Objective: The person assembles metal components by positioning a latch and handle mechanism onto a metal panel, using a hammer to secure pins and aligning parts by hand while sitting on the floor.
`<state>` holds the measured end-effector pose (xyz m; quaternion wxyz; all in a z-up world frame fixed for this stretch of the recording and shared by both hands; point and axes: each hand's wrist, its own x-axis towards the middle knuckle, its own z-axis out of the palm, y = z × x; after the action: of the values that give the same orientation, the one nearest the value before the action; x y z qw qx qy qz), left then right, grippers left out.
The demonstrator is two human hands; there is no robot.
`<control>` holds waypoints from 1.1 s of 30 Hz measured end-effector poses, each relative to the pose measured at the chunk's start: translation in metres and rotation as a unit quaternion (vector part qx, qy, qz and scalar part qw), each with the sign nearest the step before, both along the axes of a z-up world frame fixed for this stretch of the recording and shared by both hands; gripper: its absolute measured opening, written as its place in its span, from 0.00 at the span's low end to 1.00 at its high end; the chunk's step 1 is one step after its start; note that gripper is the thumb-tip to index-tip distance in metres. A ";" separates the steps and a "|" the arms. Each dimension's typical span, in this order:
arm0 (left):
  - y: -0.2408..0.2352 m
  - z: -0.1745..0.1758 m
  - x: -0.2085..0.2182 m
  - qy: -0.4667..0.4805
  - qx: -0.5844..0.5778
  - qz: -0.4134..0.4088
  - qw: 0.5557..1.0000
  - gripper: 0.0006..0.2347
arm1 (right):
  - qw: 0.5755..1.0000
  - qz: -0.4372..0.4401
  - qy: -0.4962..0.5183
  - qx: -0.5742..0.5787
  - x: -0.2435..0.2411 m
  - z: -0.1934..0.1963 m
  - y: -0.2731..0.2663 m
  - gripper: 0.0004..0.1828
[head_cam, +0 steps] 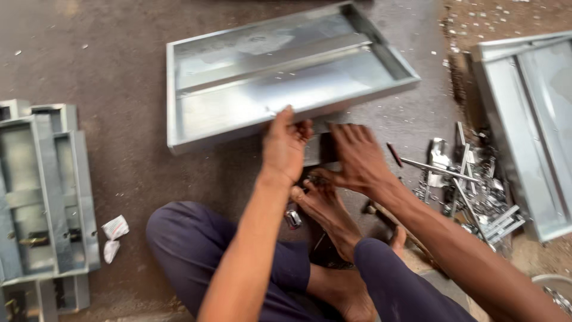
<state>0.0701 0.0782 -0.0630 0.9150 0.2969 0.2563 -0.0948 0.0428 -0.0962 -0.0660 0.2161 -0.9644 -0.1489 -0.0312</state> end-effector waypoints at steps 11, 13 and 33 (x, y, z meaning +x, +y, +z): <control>0.021 -0.004 0.030 0.024 -0.047 -0.045 0.998 0.08 | 0.967 -0.173 0.171 -0.081 0.069 -0.005 0.024 0.35; 0.017 -0.020 0.009 -0.006 -0.057 -0.081 0.995 0.08 | 0.898 -0.068 0.110 0.420 0.037 0.001 -0.005 0.32; 0.004 -0.073 -0.051 0.011 0.065 -0.068 0.996 0.22 | 0.973 -0.128 0.121 -0.148 -0.193 -0.001 -0.149 0.29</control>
<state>0.0194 0.0825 -0.1361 0.8825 0.3712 0.2509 -0.1432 -0.1502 -0.2453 -0.0669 0.0813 -0.9934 -0.0001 0.0808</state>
